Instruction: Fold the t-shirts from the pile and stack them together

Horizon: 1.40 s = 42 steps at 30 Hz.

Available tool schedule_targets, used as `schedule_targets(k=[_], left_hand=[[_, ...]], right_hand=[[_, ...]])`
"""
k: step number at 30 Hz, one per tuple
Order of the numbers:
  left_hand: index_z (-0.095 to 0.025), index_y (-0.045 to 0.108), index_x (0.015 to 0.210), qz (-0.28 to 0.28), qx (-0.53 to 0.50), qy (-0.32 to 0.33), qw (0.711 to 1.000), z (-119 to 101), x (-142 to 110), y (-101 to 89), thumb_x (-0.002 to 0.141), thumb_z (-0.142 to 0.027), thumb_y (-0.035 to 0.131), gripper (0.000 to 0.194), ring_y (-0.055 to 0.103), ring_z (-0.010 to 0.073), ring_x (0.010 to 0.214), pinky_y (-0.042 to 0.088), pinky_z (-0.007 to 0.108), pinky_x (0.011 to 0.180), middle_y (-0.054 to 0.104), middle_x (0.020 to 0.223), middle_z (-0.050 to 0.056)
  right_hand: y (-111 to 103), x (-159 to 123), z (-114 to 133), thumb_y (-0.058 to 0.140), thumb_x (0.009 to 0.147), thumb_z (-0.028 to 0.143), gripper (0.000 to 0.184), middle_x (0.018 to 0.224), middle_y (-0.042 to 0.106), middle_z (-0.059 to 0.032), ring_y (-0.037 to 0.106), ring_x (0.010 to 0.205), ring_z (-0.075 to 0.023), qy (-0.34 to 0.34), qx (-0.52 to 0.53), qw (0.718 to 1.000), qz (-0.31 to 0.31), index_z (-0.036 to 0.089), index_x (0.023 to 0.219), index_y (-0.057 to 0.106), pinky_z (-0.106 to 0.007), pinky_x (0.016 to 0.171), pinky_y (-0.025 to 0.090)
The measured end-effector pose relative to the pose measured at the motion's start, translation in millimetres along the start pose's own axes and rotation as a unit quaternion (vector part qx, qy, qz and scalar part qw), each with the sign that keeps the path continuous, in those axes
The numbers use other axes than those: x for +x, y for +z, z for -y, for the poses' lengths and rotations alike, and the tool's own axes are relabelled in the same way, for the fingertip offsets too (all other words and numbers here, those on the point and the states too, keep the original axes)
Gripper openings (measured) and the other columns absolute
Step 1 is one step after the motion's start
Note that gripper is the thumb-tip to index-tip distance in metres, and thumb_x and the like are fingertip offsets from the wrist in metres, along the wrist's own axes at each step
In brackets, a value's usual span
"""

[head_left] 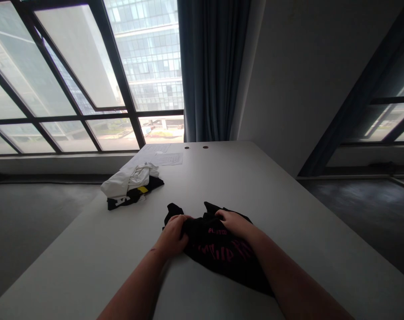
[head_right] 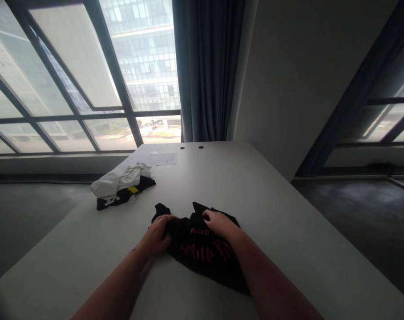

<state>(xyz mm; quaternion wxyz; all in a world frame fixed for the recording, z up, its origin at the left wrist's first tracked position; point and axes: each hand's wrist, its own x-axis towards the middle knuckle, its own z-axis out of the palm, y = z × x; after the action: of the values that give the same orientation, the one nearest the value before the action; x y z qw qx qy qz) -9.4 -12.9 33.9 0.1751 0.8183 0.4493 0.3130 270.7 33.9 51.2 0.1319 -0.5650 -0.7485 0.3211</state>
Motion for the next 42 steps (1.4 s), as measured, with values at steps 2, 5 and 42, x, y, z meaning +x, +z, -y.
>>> schedule_targets(k=[2, 5, 42], left_hand=[[-0.022, 0.061, 0.114, -0.019, 0.001, -0.025, 1.0, 3, 0, 0.9, 0.075, -0.011, 0.053, 0.042, 0.067, 0.0268, 0.109, 0.05, 0.048, 0.105, 0.073, 0.117, 0.009], [-0.022, 0.061, 0.11, -0.051, 0.014, -0.052, 0.997, 8, 1, 0.4, 0.08, -0.017, 0.051, 0.031, 0.068, 0.0264, 0.1, 0.053, 0.046, 0.097, 0.073, 0.103, 0.008], [-0.024, 0.062, 0.117, -0.217, 0.074, -0.095, 0.969, 24, -3, 2.3, 0.095, -0.032, 0.055, 0.024, 0.072, 0.0248, 0.092, 0.057, 0.039, 0.082, 0.074, 0.102, 0.006]], right_hand=[[-3, -2, 1, 0.063, 0.086, 0.03, 0.013, 0.083, 0.072, -0.0016, 0.063, 0.077, -0.0187, 0.007, -0.011, 1.0, -0.002, 0.022, 0.091, 0.072, -0.028, 0.068, 0.04], [-7, 0, -7, 0.061, 0.085, 0.024, 0.008, 0.073, 0.065, 0.0009, 0.056, 0.07, -0.015, 0.006, -0.044, 0.998, -0.045, 0.02, 0.081, 0.067, -0.025, 0.062, 0.03], [24, 38, -58, 0.054, 0.092, 0.026, 0.065, 0.162, 0.043, -0.0182, 0.037, 0.153, -0.0291, -0.063, -0.089, 0.988, -0.109, 0.008, 0.154, 0.049, -0.045, 0.128, 0.029]])
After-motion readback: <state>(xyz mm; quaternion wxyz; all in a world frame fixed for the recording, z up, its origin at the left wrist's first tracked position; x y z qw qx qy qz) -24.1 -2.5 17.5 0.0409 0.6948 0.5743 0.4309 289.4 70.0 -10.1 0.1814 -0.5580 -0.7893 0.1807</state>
